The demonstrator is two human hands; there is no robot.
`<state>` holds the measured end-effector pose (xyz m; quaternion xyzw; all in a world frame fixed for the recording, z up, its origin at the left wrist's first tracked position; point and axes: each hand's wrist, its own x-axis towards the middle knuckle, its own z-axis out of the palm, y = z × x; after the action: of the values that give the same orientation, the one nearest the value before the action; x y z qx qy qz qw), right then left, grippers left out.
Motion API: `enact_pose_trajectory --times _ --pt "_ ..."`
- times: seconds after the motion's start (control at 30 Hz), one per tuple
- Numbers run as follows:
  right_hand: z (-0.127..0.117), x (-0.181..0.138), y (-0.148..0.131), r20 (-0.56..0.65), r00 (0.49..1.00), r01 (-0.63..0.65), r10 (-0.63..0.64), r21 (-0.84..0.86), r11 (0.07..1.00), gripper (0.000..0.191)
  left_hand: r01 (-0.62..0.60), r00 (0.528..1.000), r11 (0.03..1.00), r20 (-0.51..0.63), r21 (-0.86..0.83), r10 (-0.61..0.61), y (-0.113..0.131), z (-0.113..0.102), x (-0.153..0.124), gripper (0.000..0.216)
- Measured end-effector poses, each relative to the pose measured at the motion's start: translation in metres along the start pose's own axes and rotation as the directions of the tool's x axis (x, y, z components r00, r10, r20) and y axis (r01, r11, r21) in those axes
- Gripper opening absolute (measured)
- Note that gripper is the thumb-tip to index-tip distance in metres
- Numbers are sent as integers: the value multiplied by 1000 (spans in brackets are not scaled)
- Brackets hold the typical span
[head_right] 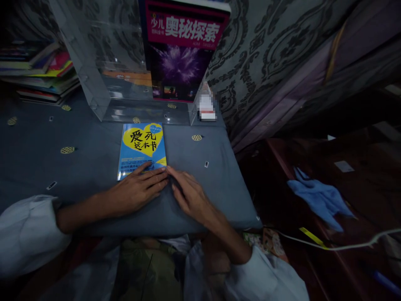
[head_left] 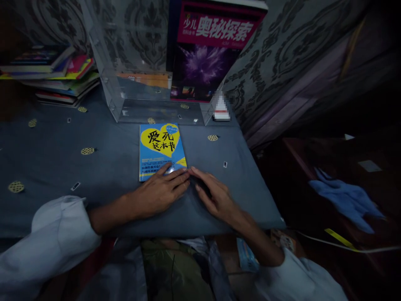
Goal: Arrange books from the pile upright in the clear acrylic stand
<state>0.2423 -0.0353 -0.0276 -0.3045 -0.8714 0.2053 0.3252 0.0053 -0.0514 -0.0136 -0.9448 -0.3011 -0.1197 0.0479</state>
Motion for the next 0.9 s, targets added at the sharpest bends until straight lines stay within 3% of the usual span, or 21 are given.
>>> enact_pose_trajectory --times 0.37,0.6,0.9 --pt "-2 2 -1 22 1000 23 -23 17 1000 58 84 995 996 42 39 -85 22 -3 -7 36" --pt "0 2 1 45 997 69 -67 -55 996 52 152 988 987 -39 56 -150 31 5 -13 34" --pt "0 3 0 84 991 109 -100 -118 987 47 240 970 970 -52 30 -238 35 -4 -32 36"
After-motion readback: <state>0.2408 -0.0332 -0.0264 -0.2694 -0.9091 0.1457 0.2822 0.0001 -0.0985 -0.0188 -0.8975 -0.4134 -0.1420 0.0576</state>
